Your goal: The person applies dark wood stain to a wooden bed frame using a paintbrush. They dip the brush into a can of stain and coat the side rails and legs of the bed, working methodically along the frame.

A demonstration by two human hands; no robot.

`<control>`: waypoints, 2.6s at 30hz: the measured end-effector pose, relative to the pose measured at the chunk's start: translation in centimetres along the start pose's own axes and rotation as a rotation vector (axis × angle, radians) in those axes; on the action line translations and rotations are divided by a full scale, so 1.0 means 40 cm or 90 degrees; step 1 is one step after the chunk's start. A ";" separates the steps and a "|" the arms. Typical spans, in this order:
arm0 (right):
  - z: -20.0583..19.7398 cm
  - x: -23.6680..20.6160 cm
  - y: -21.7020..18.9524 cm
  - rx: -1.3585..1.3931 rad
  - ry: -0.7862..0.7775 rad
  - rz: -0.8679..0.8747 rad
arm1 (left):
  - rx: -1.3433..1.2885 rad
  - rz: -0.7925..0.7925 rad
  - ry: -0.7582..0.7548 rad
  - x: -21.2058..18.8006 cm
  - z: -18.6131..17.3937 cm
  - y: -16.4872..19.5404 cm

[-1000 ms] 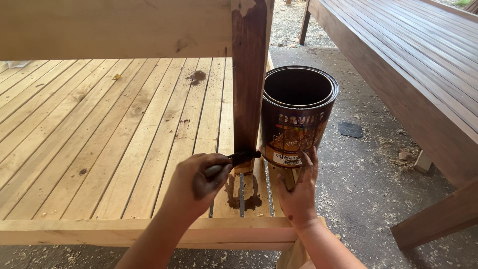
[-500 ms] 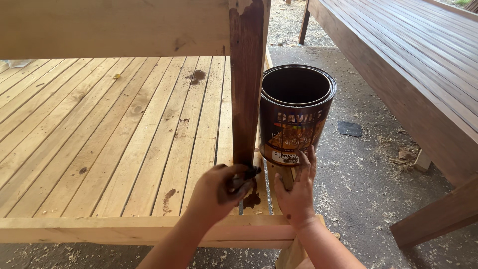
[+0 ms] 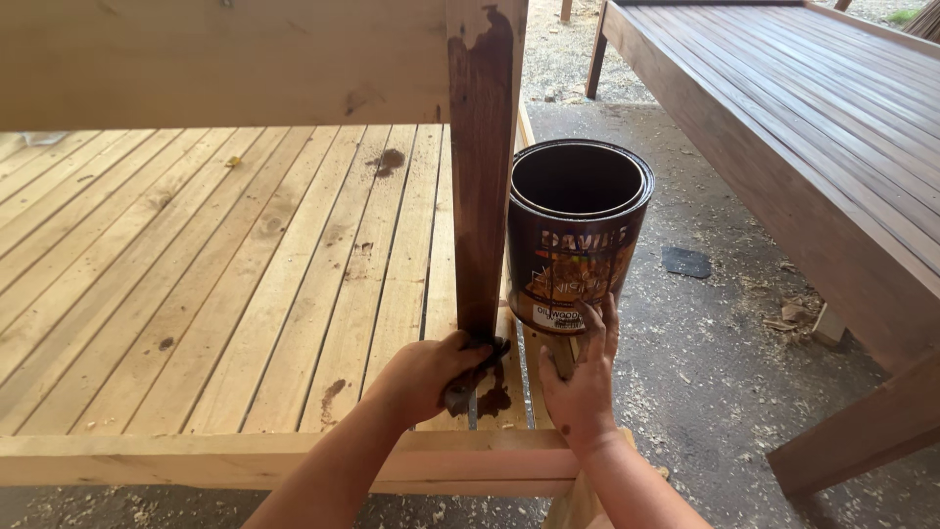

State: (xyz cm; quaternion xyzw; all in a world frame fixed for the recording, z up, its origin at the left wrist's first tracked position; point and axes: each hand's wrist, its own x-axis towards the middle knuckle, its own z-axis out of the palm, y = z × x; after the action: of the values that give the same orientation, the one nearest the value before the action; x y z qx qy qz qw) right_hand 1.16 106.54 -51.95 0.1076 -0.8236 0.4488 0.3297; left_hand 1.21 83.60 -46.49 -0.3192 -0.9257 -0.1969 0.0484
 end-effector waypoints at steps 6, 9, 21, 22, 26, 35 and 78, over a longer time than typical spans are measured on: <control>0.002 -0.005 0.015 -0.003 0.014 -0.026 | -0.162 -0.188 0.025 -0.015 -0.085 0.037; 0.004 -0.009 0.018 -0.017 -0.002 -0.008 | -0.175 -0.112 0.149 -0.008 -0.109 0.024; 0.004 -0.002 0.013 -0.007 -0.003 -0.008 | -0.227 -0.133 0.107 -0.004 -0.046 0.002; 0.003 -0.003 0.015 -0.002 -0.005 0.000 | -0.248 -0.147 0.122 -0.013 -0.053 -0.001; 0.006 -0.003 0.015 -0.018 -0.027 0.009 | -0.299 -0.137 0.084 -0.027 -0.047 0.010; 0.009 -0.002 0.019 -0.012 -0.023 -0.012 | -0.289 -0.157 0.194 -0.039 -0.050 0.009; 0.003 0.001 -0.001 -0.006 -0.037 -0.006 | -0.227 -0.078 0.207 -0.015 -0.008 0.031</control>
State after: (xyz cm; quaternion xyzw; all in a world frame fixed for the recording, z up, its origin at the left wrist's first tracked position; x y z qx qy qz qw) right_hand 1.10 106.43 -51.96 0.1227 -0.8343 0.4404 0.3082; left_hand 2.40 84.01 -45.90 -0.2300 -0.8742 -0.4082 0.1273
